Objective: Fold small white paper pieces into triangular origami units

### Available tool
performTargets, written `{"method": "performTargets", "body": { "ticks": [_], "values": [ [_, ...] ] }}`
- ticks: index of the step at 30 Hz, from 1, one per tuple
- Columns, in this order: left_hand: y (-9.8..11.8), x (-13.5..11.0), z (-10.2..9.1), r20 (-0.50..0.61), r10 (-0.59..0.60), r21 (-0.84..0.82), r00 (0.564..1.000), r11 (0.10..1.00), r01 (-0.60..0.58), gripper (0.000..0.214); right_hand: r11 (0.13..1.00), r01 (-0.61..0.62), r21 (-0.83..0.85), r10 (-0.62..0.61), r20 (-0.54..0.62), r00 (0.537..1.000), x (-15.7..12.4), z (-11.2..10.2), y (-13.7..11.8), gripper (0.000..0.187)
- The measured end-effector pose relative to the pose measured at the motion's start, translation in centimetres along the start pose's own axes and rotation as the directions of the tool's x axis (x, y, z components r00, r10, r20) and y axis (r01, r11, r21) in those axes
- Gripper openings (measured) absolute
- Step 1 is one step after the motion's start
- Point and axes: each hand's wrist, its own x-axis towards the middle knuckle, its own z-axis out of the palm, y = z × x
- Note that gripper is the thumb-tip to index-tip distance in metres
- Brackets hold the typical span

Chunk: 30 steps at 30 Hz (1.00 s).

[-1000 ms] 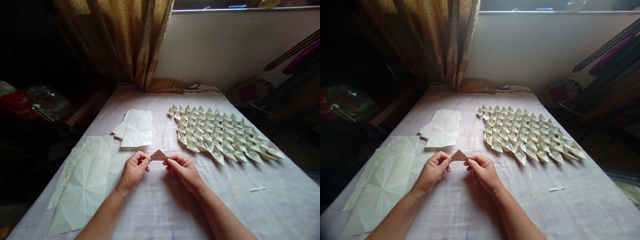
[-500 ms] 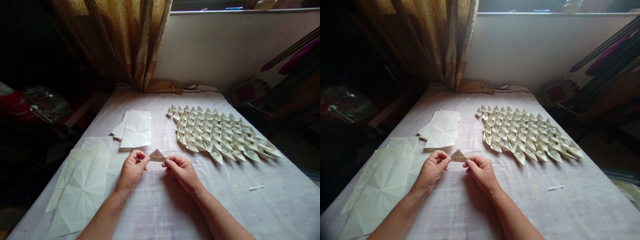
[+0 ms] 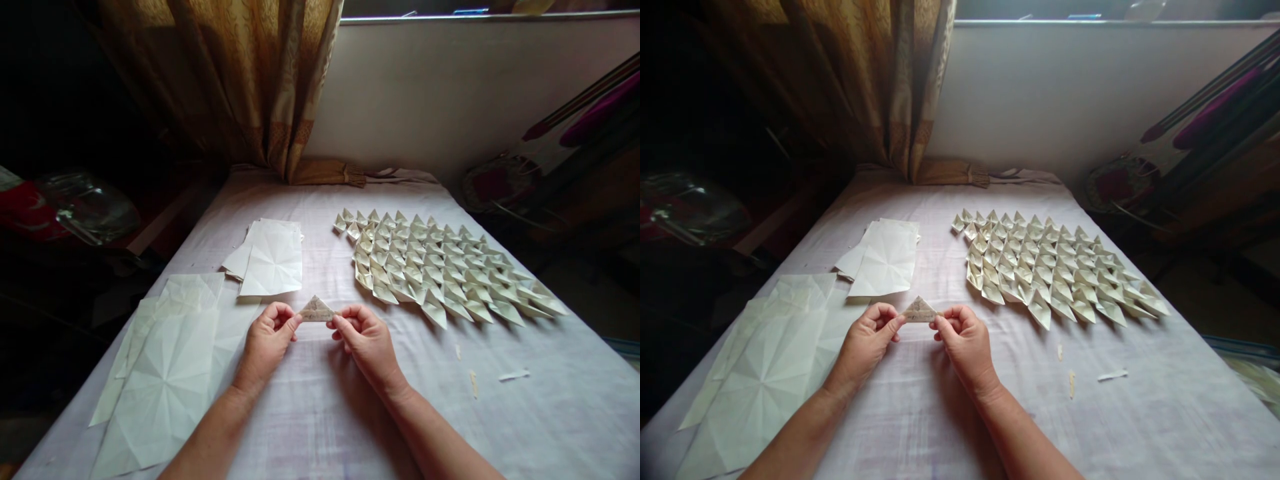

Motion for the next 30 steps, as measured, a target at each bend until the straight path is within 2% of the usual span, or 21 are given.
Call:
{"method": "performTargets", "body": {
  "ticks": [3, 6, 10, 14, 20, 25, 30],
  "values": [
    [-0.3, -0.1, 0.2, 0.011, 0.051, 0.084, 0.999, 0.995, -0.051, 0.024, 0.997, 0.078, -0.022, -0.078, -0.016, 0.997, 0.0, 0.1, 0.4, 0.031],
    [-0.7, -0.3, 0.3, 0.026, 0.075, 0.243, 0.997, 0.967, -0.079, 0.020, 0.987, 0.147, -0.057, -0.148, -0.015, 0.989, 0.0, 0.1, 0.9, 0.022],
    [-1.1, -0.7, 0.2, 0.040, 0.160, 0.473, 0.986, 0.867, -0.159, 0.017, 0.953, 0.247, -0.174, -0.252, -0.002, 0.968, 0.2, -0.2, 1.6, 0.013],
    [-1.1, -0.8, -0.1, 0.057, 0.253, 0.597, 0.966, 0.767, -0.236, 0.016, 0.865, 0.373, -0.337, -0.376, 0.057, 0.925, 0.3, -0.7, 2.1, 0.011],
    [-0.7, -0.3, -0.8, 0.064, 0.293, 0.621, 0.954, 0.737, -0.268, 0.019, 0.682, 0.559, -0.472, -0.526, 0.215, 0.823, 0.3, -1.3, 2.1, 0.008],
    [-0.1, 0.0, -1.2, 0.103, 0.243, 0.526, 0.965, 0.809, -0.260, 0.021, 0.496, 0.674, -0.548, -0.638, 0.297, 0.711, 0.6, -1.9, 1.8, 0.009],
    [0.4, -0.1, -1.1, 0.110, 0.232, 0.436, 0.966, 0.863, -0.257, 0.019, 0.398, 0.703, -0.590, -0.691, 0.311, 0.653, 0.9, -2.2, 1.6, 0.016]
  ]
}}
